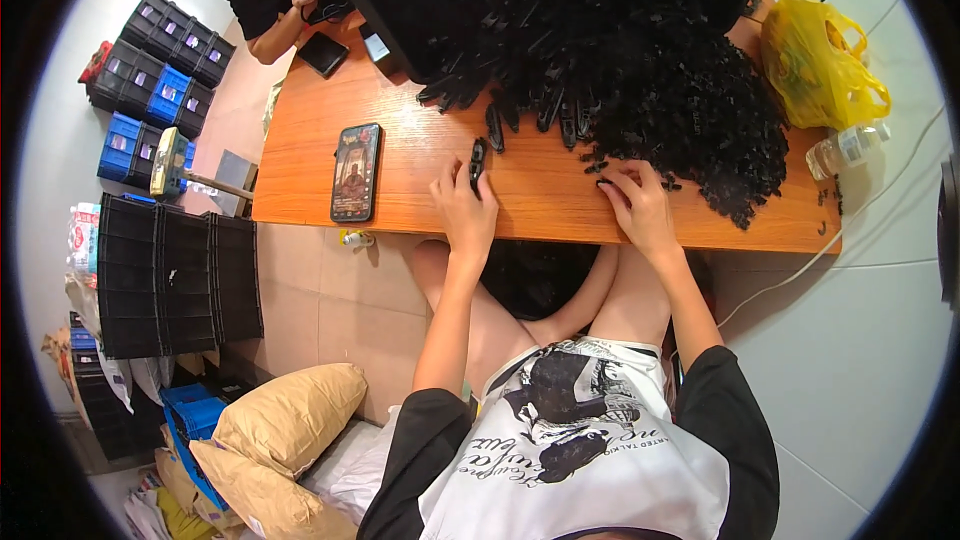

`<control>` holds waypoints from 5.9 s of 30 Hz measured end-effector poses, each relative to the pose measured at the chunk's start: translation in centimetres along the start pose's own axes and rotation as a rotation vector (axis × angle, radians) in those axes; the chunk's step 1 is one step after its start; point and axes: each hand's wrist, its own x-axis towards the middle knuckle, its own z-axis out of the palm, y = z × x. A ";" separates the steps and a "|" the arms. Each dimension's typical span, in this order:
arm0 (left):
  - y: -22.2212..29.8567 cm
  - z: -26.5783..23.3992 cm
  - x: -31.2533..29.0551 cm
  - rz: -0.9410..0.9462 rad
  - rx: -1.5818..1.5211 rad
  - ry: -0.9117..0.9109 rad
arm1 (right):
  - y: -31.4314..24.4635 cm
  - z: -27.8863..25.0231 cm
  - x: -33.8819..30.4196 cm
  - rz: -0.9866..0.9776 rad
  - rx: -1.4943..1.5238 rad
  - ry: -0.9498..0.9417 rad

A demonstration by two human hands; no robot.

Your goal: The person assembles small black plastic components by hand on a wooden table.

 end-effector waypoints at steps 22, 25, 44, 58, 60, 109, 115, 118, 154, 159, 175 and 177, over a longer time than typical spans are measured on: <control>6.8 -9.2 -3.7 0.003 -0.834 -0.287 | -8.5 -4.7 1.5 -0.028 0.674 -0.251; 7.1 -9.8 -3.6 0.066 -0.771 -0.306 | -8.7 -5.0 1.5 -0.032 0.664 -0.275; 6.9 -10.1 -4.3 -0.051 -0.789 -0.417 | -8.2 -5.3 1.7 0.041 0.763 -0.447; 6.9 -10.3 -4.3 -0.005 -0.758 -0.448 | -8.6 -5.4 1.6 0.073 0.748 -0.493; 6.8 -10.5 -4.2 0.023 -0.743 -0.448 | -9.0 -5.5 1.5 0.144 0.671 -0.473; -1.1 2.9 2.8 0.156 0.065 -0.003 | -3.0 -2.8 -3.0 0.162 0.268 -0.089; 0.6 -2.2 0.1 -0.326 -0.831 -0.211 | -0.1 1.2 1.1 0.217 0.054 0.112; 2.6 -4.3 -1.2 -0.548 -1.091 -0.244 | -0.8 1.4 0.7 0.224 0.018 0.128; 10.0 -10.5 -0.3 -0.174 -1.184 -0.394 | -10.3 -7.6 4.7 -0.270 0.424 0.062; 10.6 -11.4 0.6 -0.167 -1.153 -0.404 | -10.8 -8.5 5.4 -0.313 0.385 0.074; 11.1 -12.9 2.3 -0.080 -1.095 -0.490 | -11.1 -10.4 6.5 -0.349 0.402 -0.046; 10.8 -13.0 1.8 -0.041 -1.098 -0.504 | -10.9 -10.5 6.2 -0.243 0.539 -0.132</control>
